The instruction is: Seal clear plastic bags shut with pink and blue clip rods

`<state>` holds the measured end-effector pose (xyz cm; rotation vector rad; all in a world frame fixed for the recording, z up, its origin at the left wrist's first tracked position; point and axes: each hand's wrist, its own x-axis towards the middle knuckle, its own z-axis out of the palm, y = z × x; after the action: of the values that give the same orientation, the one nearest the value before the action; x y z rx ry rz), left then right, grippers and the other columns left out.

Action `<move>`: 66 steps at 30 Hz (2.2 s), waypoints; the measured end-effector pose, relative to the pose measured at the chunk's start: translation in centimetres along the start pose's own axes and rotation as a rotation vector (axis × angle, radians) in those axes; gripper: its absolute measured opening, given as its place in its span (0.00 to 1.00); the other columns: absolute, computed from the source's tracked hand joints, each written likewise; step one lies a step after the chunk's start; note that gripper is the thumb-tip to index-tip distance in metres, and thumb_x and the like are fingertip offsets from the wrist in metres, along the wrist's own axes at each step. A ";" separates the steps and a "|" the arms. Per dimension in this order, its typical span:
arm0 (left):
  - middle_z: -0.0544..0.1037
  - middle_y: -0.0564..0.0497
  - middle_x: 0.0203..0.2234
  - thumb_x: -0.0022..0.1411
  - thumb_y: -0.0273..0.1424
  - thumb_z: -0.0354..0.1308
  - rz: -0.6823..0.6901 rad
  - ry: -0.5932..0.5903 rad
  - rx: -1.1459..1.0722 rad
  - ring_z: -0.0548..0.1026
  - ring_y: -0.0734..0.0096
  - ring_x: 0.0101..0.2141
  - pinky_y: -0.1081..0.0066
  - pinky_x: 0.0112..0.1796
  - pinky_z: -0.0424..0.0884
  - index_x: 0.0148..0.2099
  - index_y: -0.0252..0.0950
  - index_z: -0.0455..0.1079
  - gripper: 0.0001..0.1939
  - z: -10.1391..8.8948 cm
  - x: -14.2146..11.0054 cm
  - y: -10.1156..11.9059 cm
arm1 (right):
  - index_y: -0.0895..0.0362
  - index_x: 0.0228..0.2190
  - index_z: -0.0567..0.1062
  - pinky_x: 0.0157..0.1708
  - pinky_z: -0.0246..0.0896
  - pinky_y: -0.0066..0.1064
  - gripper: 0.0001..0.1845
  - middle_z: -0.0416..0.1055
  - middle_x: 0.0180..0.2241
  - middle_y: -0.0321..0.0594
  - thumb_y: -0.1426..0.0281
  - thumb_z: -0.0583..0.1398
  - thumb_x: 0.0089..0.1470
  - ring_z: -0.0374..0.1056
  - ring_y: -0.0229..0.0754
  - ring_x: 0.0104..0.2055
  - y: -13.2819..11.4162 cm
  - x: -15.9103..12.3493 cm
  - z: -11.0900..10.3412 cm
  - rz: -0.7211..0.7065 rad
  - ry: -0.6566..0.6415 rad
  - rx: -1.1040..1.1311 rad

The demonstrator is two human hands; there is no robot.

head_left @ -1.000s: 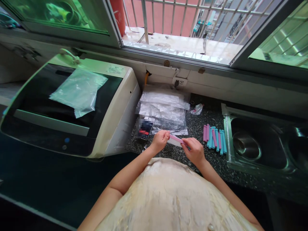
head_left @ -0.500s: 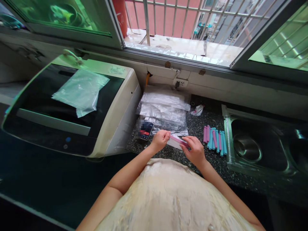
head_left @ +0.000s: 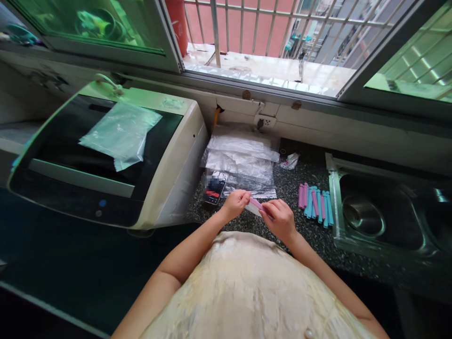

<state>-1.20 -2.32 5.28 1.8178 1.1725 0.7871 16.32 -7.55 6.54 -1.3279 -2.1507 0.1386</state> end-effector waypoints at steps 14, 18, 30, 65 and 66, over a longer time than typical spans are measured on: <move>0.62 0.54 0.16 0.58 0.50 0.36 -0.087 -0.086 -0.199 0.60 0.76 0.21 0.73 0.26 0.57 0.19 0.34 0.58 0.28 0.3 0.2 0.2 | 0.57 0.27 0.69 0.25 0.56 0.25 0.04 0.66 0.24 0.37 0.71 0.55 0.50 0.61 0.34 0.23 -0.5 -0.3 0.3 0.031 0.067 0.017; 0.60 0.55 0.15 0.57 0.51 0.38 -0.125 -0.108 -0.249 0.58 0.77 0.20 0.73 0.25 0.55 0.19 0.35 0.56 0.27 0.4 0.2 0.2 | 0.57 0.26 0.69 0.24 0.56 0.24 0.03 0.66 0.23 0.36 0.72 0.56 0.50 0.61 0.33 0.23 -0.4 -0.4 0.5 0.023 0.068 0.023; 0.55 0.57 0.14 0.54 0.55 0.38 -0.160 -0.125 -0.399 0.54 0.79 0.19 0.72 0.24 0.52 0.18 0.36 0.53 0.29 1.1 0.4 0.1 | 0.57 0.25 0.68 0.21 0.53 0.23 0.04 0.63 0.21 0.34 0.71 0.57 0.49 0.58 0.32 0.21 -0.3 -0.2 0.3 0.017 0.075 0.100; 0.53 0.58 0.13 0.49 0.59 0.43 -0.223 -0.092 -0.620 0.51 0.80 0.19 0.72 0.23 0.50 0.19 0.36 0.53 0.29 1.4 1.0 0.6 | 0.56 0.25 0.67 0.20 0.54 0.25 0.02 0.63 0.21 0.35 0.73 0.57 0.48 0.58 0.33 0.22 -0.2 0.8 -0.1 -0.008 0.118 0.167; 0.53 0.58 0.13 0.49 0.58 0.43 -0.225 -0.089 -0.617 0.51 0.80 0.19 0.72 0.23 0.50 0.19 0.36 0.53 0.29 1.3 1.0 0.6 | 0.56 0.25 0.67 0.20 0.54 0.24 0.02 0.63 0.21 0.34 0.73 0.57 0.48 0.58 0.33 0.22 -0.2 0.8 -0.1 -0.010 0.116 0.164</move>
<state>0.50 -1.95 5.24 1.1790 0.9210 0.8142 16.01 -6.99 7.07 -1.2021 -2.0034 0.2244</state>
